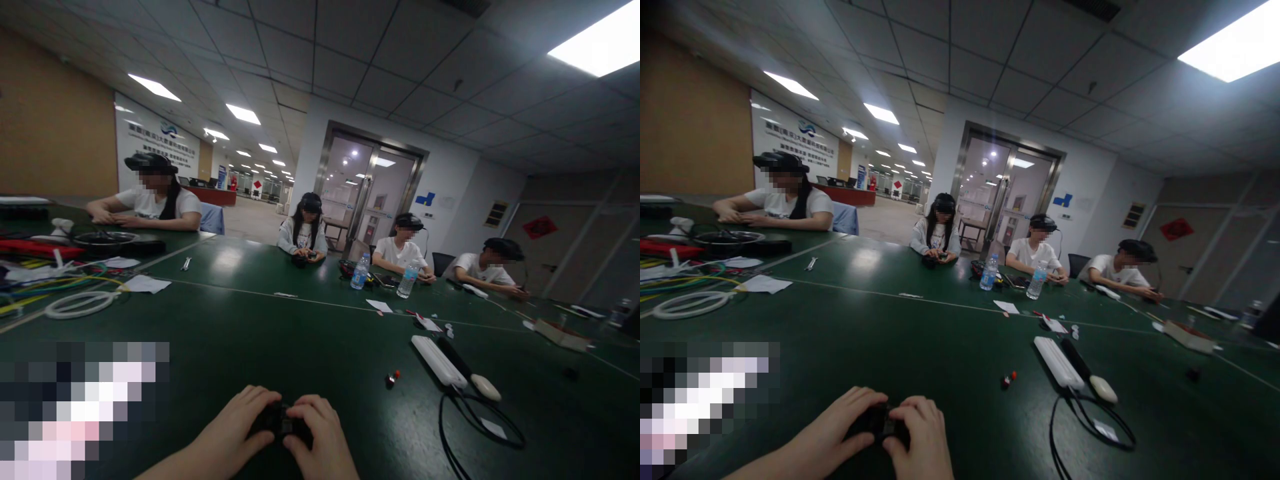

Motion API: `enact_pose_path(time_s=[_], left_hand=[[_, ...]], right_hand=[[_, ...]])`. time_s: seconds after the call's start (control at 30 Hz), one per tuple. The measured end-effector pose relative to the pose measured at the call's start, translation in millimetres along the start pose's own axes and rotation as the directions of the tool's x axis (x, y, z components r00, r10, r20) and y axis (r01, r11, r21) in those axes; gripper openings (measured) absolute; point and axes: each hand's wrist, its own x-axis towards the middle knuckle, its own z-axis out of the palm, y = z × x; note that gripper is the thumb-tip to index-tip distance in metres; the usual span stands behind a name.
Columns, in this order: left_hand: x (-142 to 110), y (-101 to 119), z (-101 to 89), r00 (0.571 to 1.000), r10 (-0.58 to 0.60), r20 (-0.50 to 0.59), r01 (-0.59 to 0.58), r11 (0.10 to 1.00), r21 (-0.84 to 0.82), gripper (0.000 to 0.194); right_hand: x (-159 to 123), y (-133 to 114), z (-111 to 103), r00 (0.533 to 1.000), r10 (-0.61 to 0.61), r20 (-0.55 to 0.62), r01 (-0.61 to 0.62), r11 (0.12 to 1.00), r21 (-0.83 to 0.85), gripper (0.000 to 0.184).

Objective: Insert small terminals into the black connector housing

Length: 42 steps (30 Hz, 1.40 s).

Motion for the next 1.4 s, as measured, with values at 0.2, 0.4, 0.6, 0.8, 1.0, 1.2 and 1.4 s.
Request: enact_pose_path(time_s=[0.2, 0.4, 0.6, 0.8, 1.0, 1.2, 1.4], left_hand=[[-0.1, -2.2, -0.7, 1.0, 0.022, 0.014, -0.021, 1.0, -0.007, 0.04], [-1.6, -2.1, -2.8, 0.999, 0.033, 0.021, -0.033, 0.999, -0.016, 0.04], [-1.4, -4.5, -1.7, 0.999, 0.049, 0.013, -0.048, 0.999, -0.017, 0.038], [-1.6, -6.5, -0.6, 0.999, 0.031, 0.01, -0.031, 0.999, -0.018, 0.038], [-0.9, -6.0, -0.8, 0.999, 0.036, 0.008, -0.035, 0.999, -0.017, 0.038], [-1.2, -6.9, -0.9, 0.999, 0.048, 0.013, -0.048, 0.999, -0.026, 0.038], [-1.2, -4.4, -0.9, 1.0, 0.026, 0.006, -0.026, 1.0, -0.011, 0.038]], right_hand=[[0.6, 0.0, 0.3, 1.0, 0.006, 0.003, -0.006, 1.0, 0.002, 0.034], [-1.1, -3.3, -2.0, 1.0, -0.005, 0.0, 0.005, 1.0, -0.002, 0.032], [-0.9, -1.3, -1.0, 1.0, -0.02, -0.013, 0.02, 1.0, -0.011, 0.031], [-1.4, -0.8, 0.6, 0.999, -0.033, -0.033, 0.033, 0.999, -0.002, 0.03], [-1.5, -0.2, 0.7, 0.998, -0.045, -0.041, 0.046, 0.999, 0.014, 0.032], [-1.3, 2.1, 2.4, 0.997, -0.063, -0.049, 0.064, 0.998, 0.027, 0.03], [0.0, 4.6, 3.6, 0.998, -0.048, -0.034, 0.049, 0.998, 0.026, 0.031]])
